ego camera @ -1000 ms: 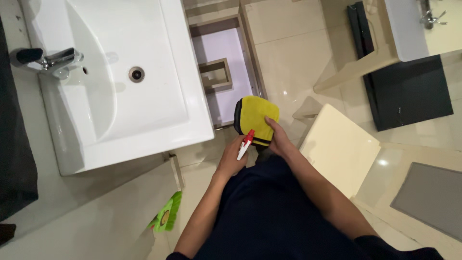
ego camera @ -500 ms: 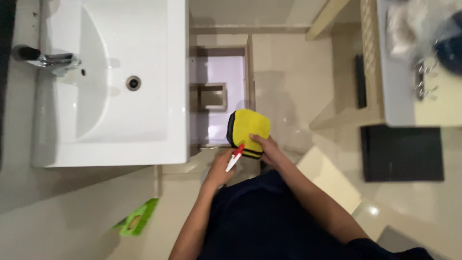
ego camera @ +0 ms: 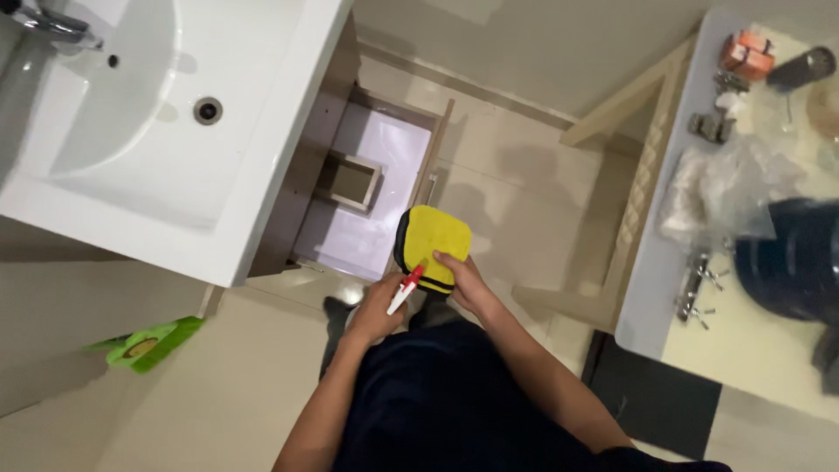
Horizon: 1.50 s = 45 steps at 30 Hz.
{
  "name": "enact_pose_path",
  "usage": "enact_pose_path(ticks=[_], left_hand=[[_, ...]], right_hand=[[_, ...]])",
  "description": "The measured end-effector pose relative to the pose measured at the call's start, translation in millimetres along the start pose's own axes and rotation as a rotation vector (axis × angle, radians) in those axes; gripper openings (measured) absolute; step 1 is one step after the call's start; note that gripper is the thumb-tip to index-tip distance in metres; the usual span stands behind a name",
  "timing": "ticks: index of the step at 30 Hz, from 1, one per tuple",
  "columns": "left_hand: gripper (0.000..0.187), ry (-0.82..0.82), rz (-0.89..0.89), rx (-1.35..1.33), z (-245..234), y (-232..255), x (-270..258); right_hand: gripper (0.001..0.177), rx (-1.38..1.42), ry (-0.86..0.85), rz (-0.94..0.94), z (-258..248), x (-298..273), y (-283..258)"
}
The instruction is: The person wipes the interior of a bathroom vanity cabinet using a yellow cloth while holding a spray bottle. They repeatedly open and close the cabinet door and wipe the shelves and sides.
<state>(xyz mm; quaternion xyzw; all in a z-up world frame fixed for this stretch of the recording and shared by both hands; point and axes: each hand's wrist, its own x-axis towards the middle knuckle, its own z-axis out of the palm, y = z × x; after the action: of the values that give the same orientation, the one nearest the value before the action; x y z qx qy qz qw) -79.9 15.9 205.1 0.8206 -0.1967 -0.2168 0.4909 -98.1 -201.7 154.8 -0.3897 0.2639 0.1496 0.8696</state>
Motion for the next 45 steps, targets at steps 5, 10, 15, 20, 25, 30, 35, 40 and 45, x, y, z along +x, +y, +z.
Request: enact_pose_path(ticks=[5, 10, 15, 20, 25, 30, 35, 40, 45], left_hand=[[0.046, 0.061, 0.030, -0.057, 0.3, 9.9, 10.9], [0.054, 0.060, 0.104, -0.079, -18.3, 10.3, 22.5], [0.052, -0.032, 0.071, -0.013, -22.2, -3.1, 31.6], [0.047, -0.004, 0.096, -0.026, -21.0, -26.0, 28.8], [0.044, 0.058, 0.000, -0.097, -28.1, -35.5, 14.5], [0.047, 0.201, -0.019, -0.100, -39.2, -20.5, 7.8], [0.048, 0.322, -0.157, -0.167, -38.3, 2.4, 12.4], [0.052, 0.461, -0.175, -0.162, -10.3, 24.3, 41.0], [0.052, 0.580, -0.201, -0.191, 23.9, 39.1, 77.3]], right_hand=[[0.044, -0.021, -0.026, 0.004, 1.9, 11.4, -13.7], [0.045, 0.012, -0.013, -0.002, 16.5, 22.6, -14.1], [0.045, -0.031, 0.019, -0.037, 17.5, 15.8, -12.1], [0.045, -0.018, 0.049, -0.016, 21.9, 18.4, -0.8], [0.044, -0.077, 0.046, 0.069, 31.9, 40.0, 5.2], [0.044, -0.158, -0.063, 0.130, 54.2, 72.9, -9.0], [0.044, -0.260, -0.165, 0.248, 69.8, 104.2, -36.2], [0.044, -0.361, -0.254, 0.329, 61.4, 124.8, -78.1], [0.045, -0.456, -0.345, 0.347, 46.3, 143.7, -124.1]])
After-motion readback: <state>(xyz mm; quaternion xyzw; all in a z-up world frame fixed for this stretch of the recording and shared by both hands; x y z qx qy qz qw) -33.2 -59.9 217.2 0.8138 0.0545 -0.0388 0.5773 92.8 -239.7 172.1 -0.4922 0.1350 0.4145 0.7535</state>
